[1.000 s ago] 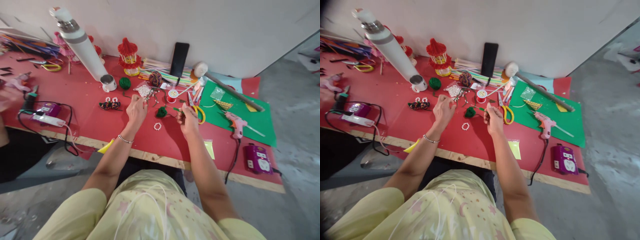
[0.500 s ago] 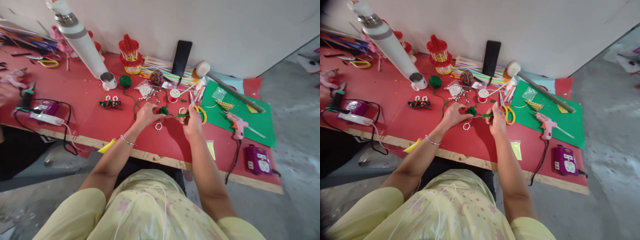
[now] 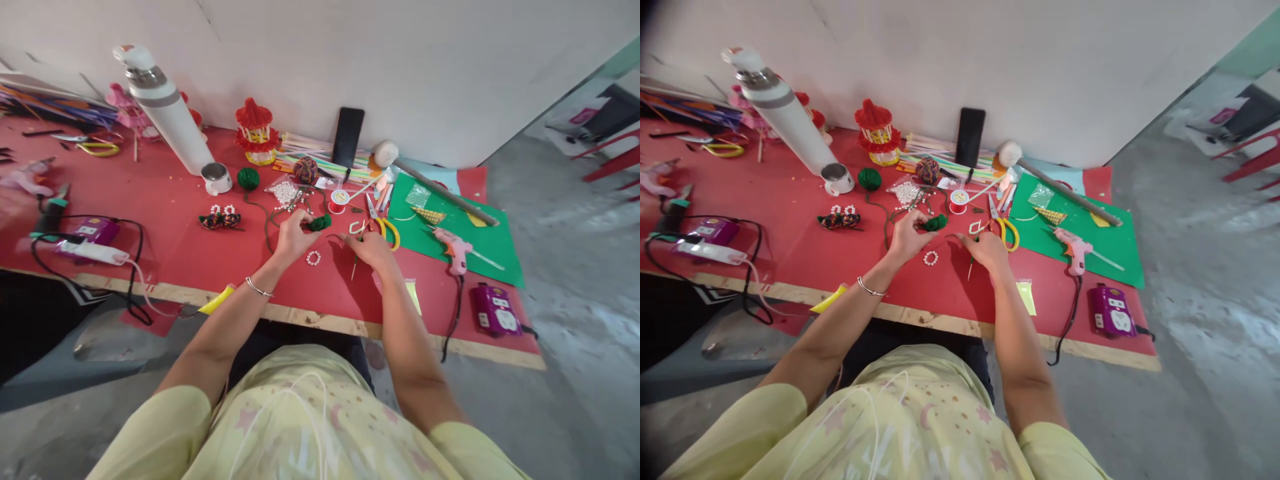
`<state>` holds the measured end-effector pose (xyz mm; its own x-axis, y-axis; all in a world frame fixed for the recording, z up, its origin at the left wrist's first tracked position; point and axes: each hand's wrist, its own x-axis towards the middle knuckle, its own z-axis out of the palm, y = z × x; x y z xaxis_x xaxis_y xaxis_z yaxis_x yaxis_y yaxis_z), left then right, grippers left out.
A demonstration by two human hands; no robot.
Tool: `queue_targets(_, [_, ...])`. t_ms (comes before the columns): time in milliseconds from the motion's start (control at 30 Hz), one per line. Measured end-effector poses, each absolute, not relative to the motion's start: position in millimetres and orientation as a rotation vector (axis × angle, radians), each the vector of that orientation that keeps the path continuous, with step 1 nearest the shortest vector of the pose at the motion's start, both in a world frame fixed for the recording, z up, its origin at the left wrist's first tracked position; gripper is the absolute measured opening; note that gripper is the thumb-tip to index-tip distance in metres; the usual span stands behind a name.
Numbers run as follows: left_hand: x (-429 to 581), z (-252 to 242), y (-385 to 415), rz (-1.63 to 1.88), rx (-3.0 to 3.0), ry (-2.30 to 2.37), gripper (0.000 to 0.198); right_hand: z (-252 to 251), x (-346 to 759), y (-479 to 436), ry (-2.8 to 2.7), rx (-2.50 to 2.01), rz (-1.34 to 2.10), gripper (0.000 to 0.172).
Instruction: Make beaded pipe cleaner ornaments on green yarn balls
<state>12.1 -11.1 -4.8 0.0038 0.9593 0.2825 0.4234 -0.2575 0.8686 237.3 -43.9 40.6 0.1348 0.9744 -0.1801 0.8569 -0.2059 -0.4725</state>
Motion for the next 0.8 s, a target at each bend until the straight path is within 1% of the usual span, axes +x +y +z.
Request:
queue_targets(200, [12.9, 1.7, -13.8, 1.266, 1.676, 1.466, 0.032, 34.0, 234.3, -44.5, -1.826, -2.109, 0.585, 0.053])
queue_targets(300, [12.3, 4.5, -14.8, 1.345, 1.625, 1.368, 0.036, 27.7, 237.4, -43.0, -1.736, -2.030, 0.650, 0.054])
queue_targets(367, [12.9, 5.2, -15.3, 1.368, 1.546, 1.304, 0.038, 26.3, 238.7, -42.9, -1.533, -1.918, 0.814, 0.056])
queue_targets(500, [14.4, 4.7, -16.5, 1.310, 1.349, 1.257, 0.042, 31.4, 237.2, -46.4, -1.126, -1.587, 1.249, 0.064])
queue_targets(567, [14.7, 4.9, -17.4, 1.259, 1.243, 1.211, 0.044, 33.9, 235.3, -47.5, -1.018, -1.414, 1.347, 0.064])
queue_targets(667, [15.0, 7.0, -18.8, 1.188, 1.070, 1.088, 0.048, 33.6, 232.0, -46.3, -0.892, -1.207, 1.356, 0.057])
queue_targets(800, [15.4, 12.2, -20.5, 1.129, 0.923, 0.986, 0.057, 30.7, 226.0, -45.1, -0.845, -1.075, 1.309, 0.044])
